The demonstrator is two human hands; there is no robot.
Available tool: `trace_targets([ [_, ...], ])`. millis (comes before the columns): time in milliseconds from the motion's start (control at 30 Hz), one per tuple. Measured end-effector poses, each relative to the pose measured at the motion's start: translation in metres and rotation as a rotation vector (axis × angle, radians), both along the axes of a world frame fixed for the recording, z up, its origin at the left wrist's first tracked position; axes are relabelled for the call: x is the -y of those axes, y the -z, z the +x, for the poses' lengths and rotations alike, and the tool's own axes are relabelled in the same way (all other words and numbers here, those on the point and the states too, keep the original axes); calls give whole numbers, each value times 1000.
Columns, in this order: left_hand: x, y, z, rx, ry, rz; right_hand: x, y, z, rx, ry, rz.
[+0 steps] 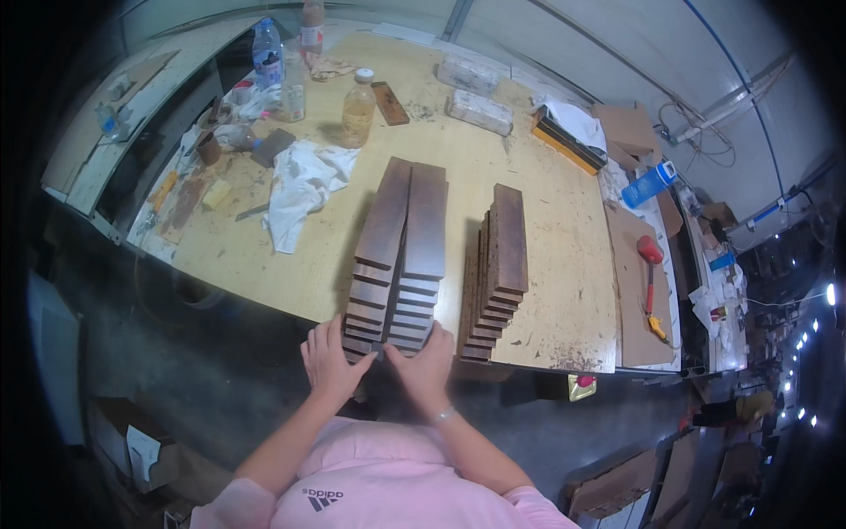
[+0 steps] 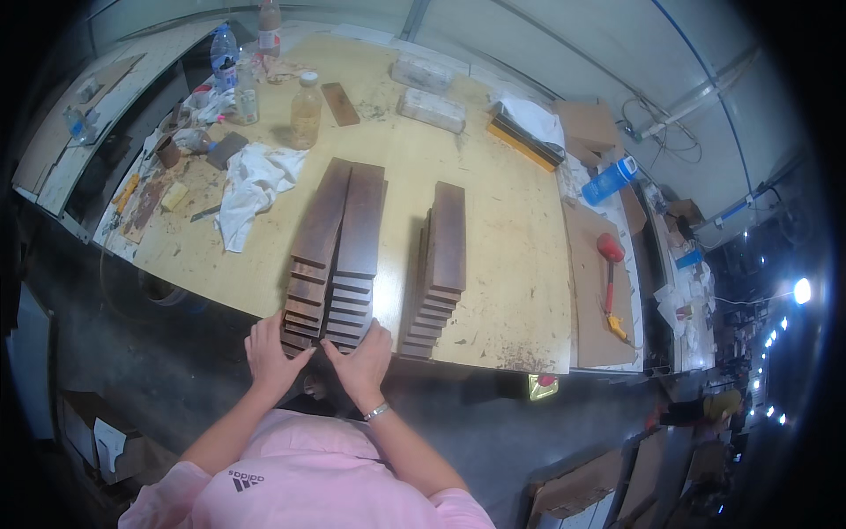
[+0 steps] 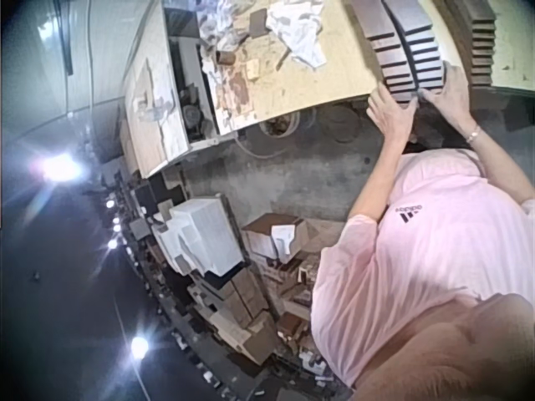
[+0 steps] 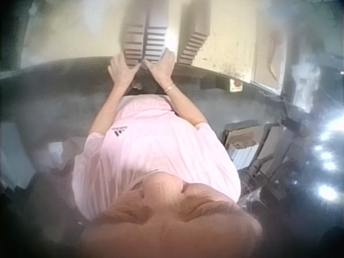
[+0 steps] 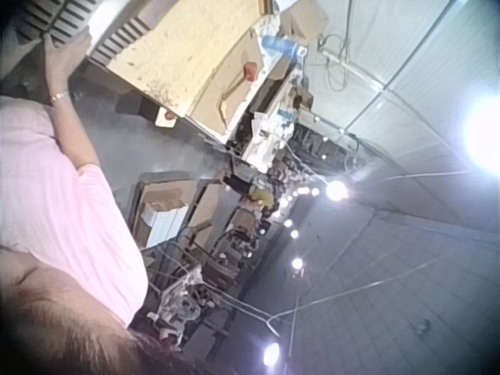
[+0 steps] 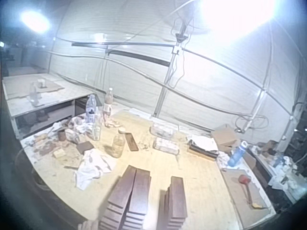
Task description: The person picks up several wooden panels from a floor pallet, carries them to a workbench, and stacks them into organized piles by hand, carefully aligning the edges.
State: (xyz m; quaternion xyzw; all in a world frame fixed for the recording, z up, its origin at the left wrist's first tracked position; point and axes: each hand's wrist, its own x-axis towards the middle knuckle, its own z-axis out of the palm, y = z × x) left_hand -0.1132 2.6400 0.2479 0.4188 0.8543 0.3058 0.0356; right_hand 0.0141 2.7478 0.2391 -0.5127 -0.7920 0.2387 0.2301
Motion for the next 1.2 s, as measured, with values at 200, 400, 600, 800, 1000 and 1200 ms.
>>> trace_targets([
  [200,5,-3,28,344,255,241,0,14,12,-176,-35,-9],
  [400,-14,10,39,340,306,165,-5,14,23,-288,-121,-223],
  [600,-11,9,39,403,290,181,-5,6,25,-350,-172,-233],
  [800,-13,-20,30,510,198,132,-13,16,35,-400,-172,-262],
  [1000,-32,-14,-42,300,20,356,-50,-3,13,-658,-115,-494],
  [1200,-60,-11,-59,328,69,368,-98,6,-15,-940,-69,-748],
])
